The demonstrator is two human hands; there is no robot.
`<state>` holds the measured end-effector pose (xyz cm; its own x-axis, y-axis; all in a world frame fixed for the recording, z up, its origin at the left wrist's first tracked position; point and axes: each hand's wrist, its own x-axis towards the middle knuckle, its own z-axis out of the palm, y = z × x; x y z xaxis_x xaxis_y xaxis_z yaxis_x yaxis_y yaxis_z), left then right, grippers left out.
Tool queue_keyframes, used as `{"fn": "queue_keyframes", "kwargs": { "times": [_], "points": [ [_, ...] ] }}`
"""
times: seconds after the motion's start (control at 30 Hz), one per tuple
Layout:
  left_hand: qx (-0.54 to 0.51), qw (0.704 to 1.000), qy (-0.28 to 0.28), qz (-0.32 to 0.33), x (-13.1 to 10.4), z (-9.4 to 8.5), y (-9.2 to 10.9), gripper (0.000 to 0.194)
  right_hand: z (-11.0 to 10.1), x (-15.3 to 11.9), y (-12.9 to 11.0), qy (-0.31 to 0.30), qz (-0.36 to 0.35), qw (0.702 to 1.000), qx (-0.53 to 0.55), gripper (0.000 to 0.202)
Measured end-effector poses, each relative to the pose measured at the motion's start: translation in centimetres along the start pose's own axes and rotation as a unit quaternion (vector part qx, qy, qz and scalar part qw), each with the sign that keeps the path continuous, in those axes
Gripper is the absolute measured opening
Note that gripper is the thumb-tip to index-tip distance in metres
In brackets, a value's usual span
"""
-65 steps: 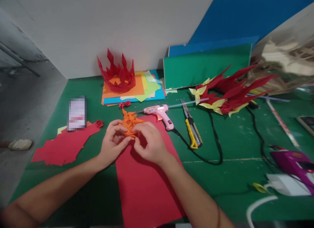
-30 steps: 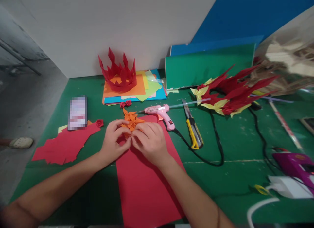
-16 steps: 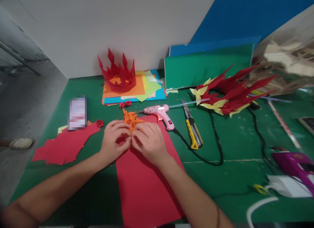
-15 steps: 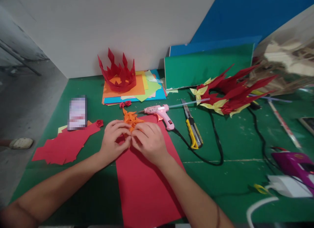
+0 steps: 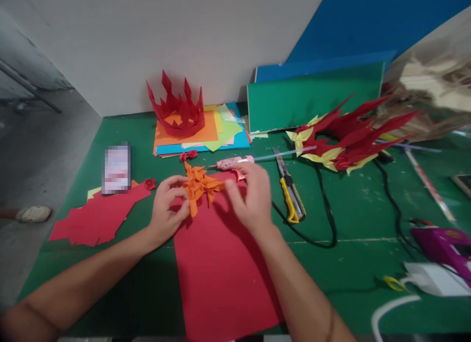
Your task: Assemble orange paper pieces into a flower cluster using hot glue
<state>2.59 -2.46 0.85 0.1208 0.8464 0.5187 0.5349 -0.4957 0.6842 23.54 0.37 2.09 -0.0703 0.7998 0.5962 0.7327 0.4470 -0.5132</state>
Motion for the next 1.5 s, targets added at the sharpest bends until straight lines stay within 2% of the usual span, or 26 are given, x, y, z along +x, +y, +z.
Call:
{"fn": "queue_keyframes", "kwargs": {
  "times": [0.03, 0.1, 0.13, 0.2, 0.3, 0.43, 0.57, 0.63, 0.73, 0.83, 0.93, 1.03, 1.17, 1.5],
  "points": [
    [-0.009, 1.0, 0.009, 0.002, 0.0, -0.1, 0.0, 0.01, 0.0, 0.1, 1.1, 0.015, 0.051, 0.997, -0.048, 0.029],
    [-0.037, 0.999, 0.015, 0.001, 0.0, -0.2, 0.0, 0.011, 0.1, 0.2, 3.1, -0.033, 0.111, 0.983, -0.142, 0.039],
    [-0.063, 0.998, 0.013, -0.006, -0.1, -0.2, -0.1, 0.011, 0.2, 0.2, 4.0, -0.061, 0.12, 0.976, -0.171, 0.041],
    [-0.132, 0.991, 0.003, -0.026, -0.3, 0.0, -0.2, 0.011, 0.4, 0.0, 5.2, -0.097, 0.11, 0.969, -0.2, 0.04],
    [-0.212, 0.977, -0.006, -0.033, -0.7, 0.4, -0.4, 0.01, 0.6, -0.4, 5.8, -0.116, 0.067, 0.967, -0.217, 0.034],
    [-0.298, 0.953, -0.03, -0.04, -1.1, 0.9, -0.3, 0.009, 0.6, -0.5, 5.5, -0.133, 0.057, 0.958, -0.249, 0.036],
    [-0.397, 0.913, -0.073, -0.065, -1.3, 1.2, -0.2, 0.01, 0.4, -0.4, 4.7, -0.081, 0.109, 0.961, -0.242, 0.038],
    [-0.405, 0.908, -0.06, -0.089, -1.3, 1.3, -0.3, 0.014, 0.1, -0.3, 4.4, -0.033, 0.121, 0.968, -0.217, 0.038],
    [-0.39, 0.908, -0.004, -0.152, -1.0, 1.2, -0.4, 0.02, -0.1, -0.1, 3.8, 0.03, 0.097, 0.982, -0.158, 0.039],
    [-0.417, 0.883, 0.023, -0.213, -0.5, 1.0, -0.4, 0.026, -0.1, -0.2, 3.1, 0.054, 0.089, 0.991, -0.085, 0.041],
    [-0.46, 0.85, 0.021, -0.256, -0.1, 0.9, -0.4, 0.029, 0.2, -0.3, 2.4, 0.053, 0.087, 0.994, -0.049, 0.044],
    [-0.477, 0.832, 0.025, -0.282, -0.1, 1.0, -0.6, 0.03, 0.3, -0.4, 1.6, 0.061, 0.036, 0.995, -0.069, 0.041],
    [-0.482, 0.826, 0.021, -0.291, -0.2, 1.1, -0.9, 0.029, 0.2, -0.2, 0.8, 0.06, -0.025, 0.991, -0.113, 0.034],
    [-0.492, 0.816, 0.012, -0.303, -0.4, 1.4, -1.1, 0.03, -0.3, -0.1, 0.6, 0.044, -0.094, 0.982, -0.156, 0.025]
  ]
}}
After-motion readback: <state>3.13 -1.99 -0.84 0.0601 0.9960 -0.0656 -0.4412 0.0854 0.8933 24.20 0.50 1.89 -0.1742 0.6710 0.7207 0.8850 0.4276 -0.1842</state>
